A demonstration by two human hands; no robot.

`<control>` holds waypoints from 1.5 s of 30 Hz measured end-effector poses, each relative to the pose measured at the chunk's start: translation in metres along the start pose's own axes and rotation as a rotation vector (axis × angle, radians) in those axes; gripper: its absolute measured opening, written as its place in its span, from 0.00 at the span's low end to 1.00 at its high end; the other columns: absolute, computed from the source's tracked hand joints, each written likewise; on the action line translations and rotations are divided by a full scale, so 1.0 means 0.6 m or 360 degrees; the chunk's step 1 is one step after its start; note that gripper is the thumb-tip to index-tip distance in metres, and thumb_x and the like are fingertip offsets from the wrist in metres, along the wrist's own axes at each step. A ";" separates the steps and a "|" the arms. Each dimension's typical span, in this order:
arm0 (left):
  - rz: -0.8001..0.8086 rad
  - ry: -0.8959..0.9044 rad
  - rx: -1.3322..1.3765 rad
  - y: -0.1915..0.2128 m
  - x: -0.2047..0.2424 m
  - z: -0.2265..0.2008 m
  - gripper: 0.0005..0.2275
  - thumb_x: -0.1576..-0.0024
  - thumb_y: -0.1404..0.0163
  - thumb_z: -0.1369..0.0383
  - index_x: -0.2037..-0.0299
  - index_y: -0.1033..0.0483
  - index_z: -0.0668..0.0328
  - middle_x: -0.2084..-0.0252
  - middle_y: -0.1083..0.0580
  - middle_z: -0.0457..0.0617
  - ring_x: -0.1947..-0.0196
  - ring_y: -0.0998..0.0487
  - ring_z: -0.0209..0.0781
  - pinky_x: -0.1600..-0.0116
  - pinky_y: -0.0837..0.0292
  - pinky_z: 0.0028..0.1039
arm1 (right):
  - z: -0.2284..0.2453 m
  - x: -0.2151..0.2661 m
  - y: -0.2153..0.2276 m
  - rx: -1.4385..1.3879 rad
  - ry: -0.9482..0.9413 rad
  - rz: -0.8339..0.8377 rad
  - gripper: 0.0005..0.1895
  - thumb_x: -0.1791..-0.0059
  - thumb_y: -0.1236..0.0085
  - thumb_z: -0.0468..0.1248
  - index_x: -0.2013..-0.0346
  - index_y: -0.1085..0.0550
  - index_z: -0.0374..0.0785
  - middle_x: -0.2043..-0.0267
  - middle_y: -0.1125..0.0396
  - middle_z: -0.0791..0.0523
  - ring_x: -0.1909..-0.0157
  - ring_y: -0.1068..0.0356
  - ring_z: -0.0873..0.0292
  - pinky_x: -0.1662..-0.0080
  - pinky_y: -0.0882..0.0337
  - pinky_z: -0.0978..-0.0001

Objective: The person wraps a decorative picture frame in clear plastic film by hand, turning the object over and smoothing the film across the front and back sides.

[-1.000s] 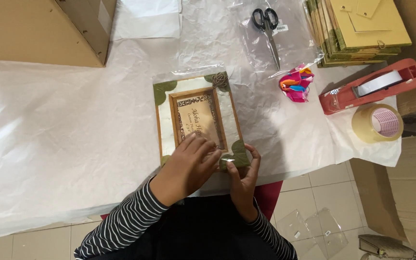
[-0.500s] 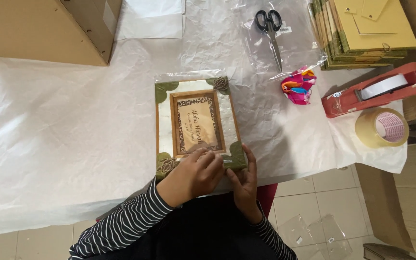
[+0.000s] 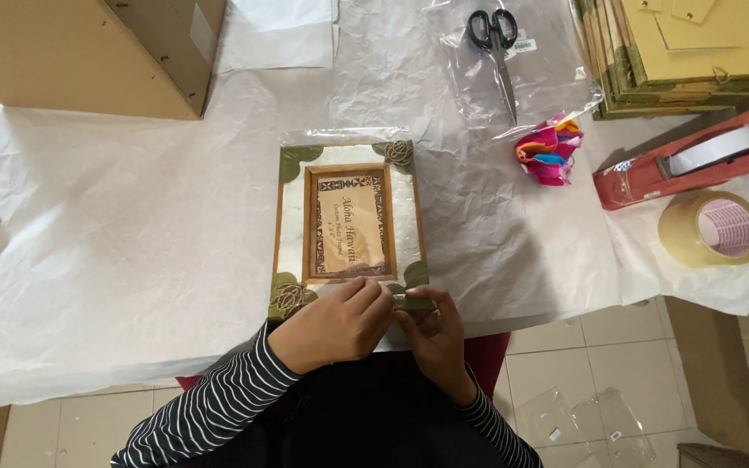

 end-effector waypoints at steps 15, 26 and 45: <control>-0.0190 -0.0206 -0.0223 -0.016 0.012 0.007 0.09 0.42 0.55 0.75 0.73 0.25 0.65 0.71 0.32 0.56 0.68 0.27 0.55 0.54 0.26 0.35 | -0.001 -0.020 -0.013 -0.0133 0.0024 0.0044 0.22 0.51 0.42 0.22 0.45 0.38 0.32 0.56 0.22 0.45 0.55 0.21 0.57 0.52 0.19 0.62; 0.0015 -0.0096 -0.0371 -0.074 -0.029 0.011 0.03 0.49 0.49 0.73 0.73 0.24 0.61 0.75 0.32 0.54 0.72 0.29 0.55 0.62 0.31 0.40 | -0.055 -0.009 0.005 -0.0184 0.0032 0.0113 0.30 0.48 0.47 0.24 0.33 0.45 0.32 0.47 0.27 0.43 0.48 0.24 0.53 0.50 0.21 0.58; 0.0701 -0.0224 -0.0109 -0.117 -0.016 0.016 0.07 0.36 0.53 0.69 0.65 0.23 0.59 0.75 0.26 0.45 0.76 0.29 0.44 0.66 0.34 0.33 | 0.008 -0.004 -0.005 0.0332 0.0158 0.0064 0.18 0.46 0.44 0.32 0.42 0.33 0.41 0.76 0.40 0.62 0.78 0.46 0.70 0.74 0.43 0.79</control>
Point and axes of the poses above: each hand's wrist, its own x-axis away from the middle knuckle, its own y-axis out of the back of the hand, z = x × y, the point moved 9 cm from there along -x, towards the middle knuckle
